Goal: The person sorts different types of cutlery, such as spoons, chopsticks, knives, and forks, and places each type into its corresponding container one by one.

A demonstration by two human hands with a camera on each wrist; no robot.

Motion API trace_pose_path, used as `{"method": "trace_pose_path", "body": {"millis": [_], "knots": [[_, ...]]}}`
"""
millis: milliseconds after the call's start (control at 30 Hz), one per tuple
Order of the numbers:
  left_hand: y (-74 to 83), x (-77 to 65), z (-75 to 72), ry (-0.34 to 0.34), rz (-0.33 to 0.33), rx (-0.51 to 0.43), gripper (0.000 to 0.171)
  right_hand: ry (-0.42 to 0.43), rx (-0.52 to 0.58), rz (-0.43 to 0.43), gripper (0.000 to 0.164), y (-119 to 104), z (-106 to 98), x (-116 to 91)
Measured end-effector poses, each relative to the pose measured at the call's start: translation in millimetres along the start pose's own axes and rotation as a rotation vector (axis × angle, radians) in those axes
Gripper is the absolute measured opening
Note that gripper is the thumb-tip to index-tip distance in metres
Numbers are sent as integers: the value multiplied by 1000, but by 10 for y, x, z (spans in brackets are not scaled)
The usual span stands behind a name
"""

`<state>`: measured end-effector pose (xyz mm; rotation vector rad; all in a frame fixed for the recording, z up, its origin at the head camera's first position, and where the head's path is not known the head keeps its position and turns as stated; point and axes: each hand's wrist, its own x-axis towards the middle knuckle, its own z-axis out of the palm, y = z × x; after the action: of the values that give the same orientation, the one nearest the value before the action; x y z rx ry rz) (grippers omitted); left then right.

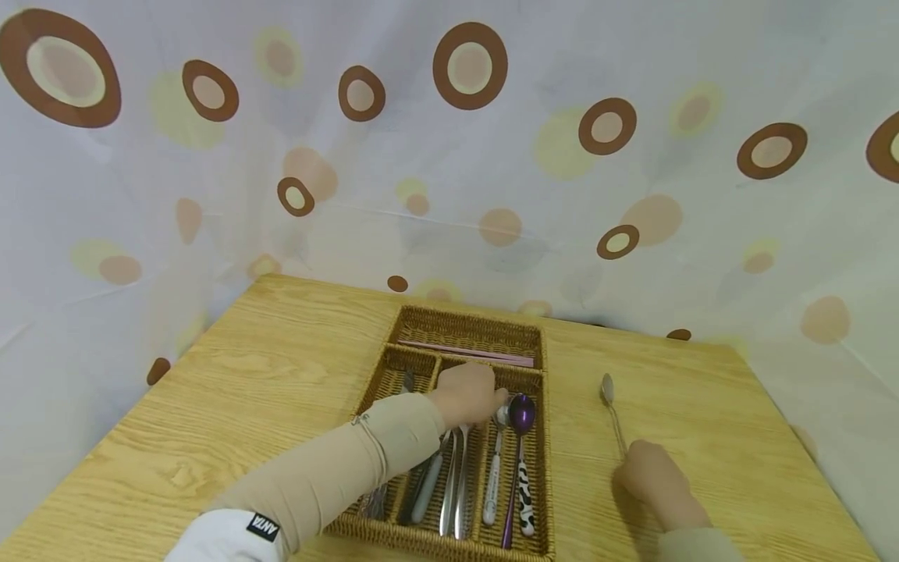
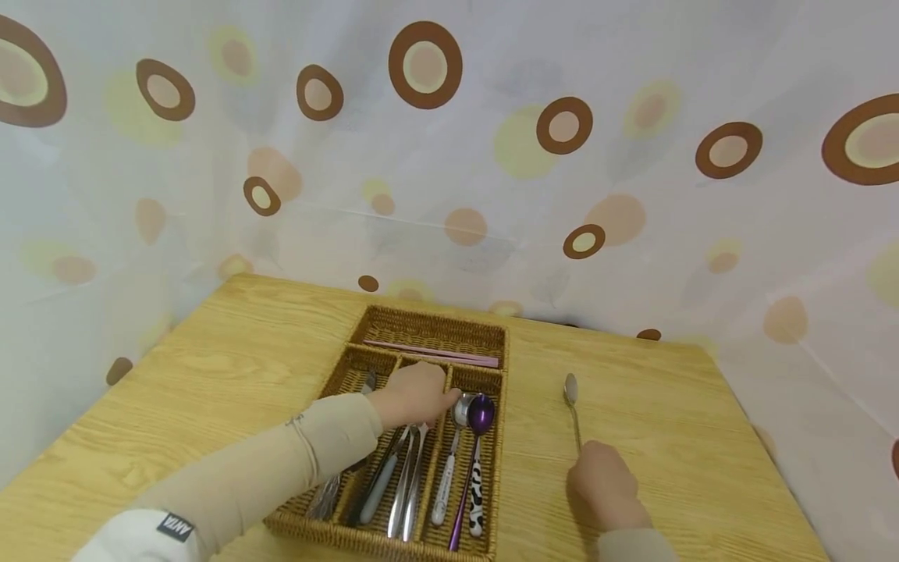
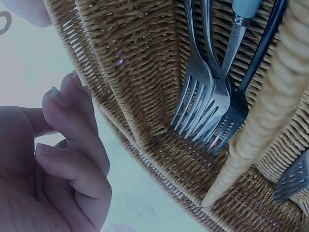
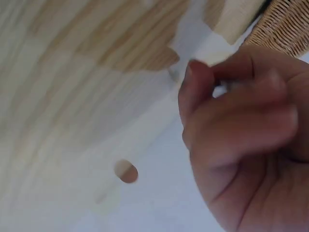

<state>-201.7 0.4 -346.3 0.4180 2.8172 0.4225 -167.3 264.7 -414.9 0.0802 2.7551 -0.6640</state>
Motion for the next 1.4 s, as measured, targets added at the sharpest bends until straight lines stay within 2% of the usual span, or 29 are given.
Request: {"method": "trace_pose_path", "body": {"millis": [100, 200, 300, 433, 667, 833, 933, 1067, 1200, 1400], "knots": [[-19, 22, -1, -5, 0, -11, 53, -4, 67, 7, 11, 4, 3, -8], [-26, 36, -13, -8, -6, -17, 53, -23, 178, 10, 18, 7, -8, -6], [-32, 44, -32, -14, -6, -22, 54, -49, 271, 21, 17, 5, -36, 11], [-39, 54, -71, -21, 10, -27, 54, -109, 407, -26, 11, 2, -97, -4], [-42, 100, -156, 17, 19, -155, 57, -250, 593, -131, 21, -123, -202, -74], [-23, 154, -199, 38, 2, -196, 58, -292, 714, -206, 27, -295, -180, -183], [5, 187, -192, 35, -17, -222, 57, -304, 776, -221, 24, -407, -120, -250], [60, 218, -160, 27, -43, -207, 55, -300, 822, -202, 19, -539, -33, -317], [109, 230, -124, 22, -54, -167, 56, -296, 827, -194, 23, -633, 21, -363], [145, 223, -105, 30, -37, -163, 60, -295, 828, -206, 27, -726, 47, -429]]}}
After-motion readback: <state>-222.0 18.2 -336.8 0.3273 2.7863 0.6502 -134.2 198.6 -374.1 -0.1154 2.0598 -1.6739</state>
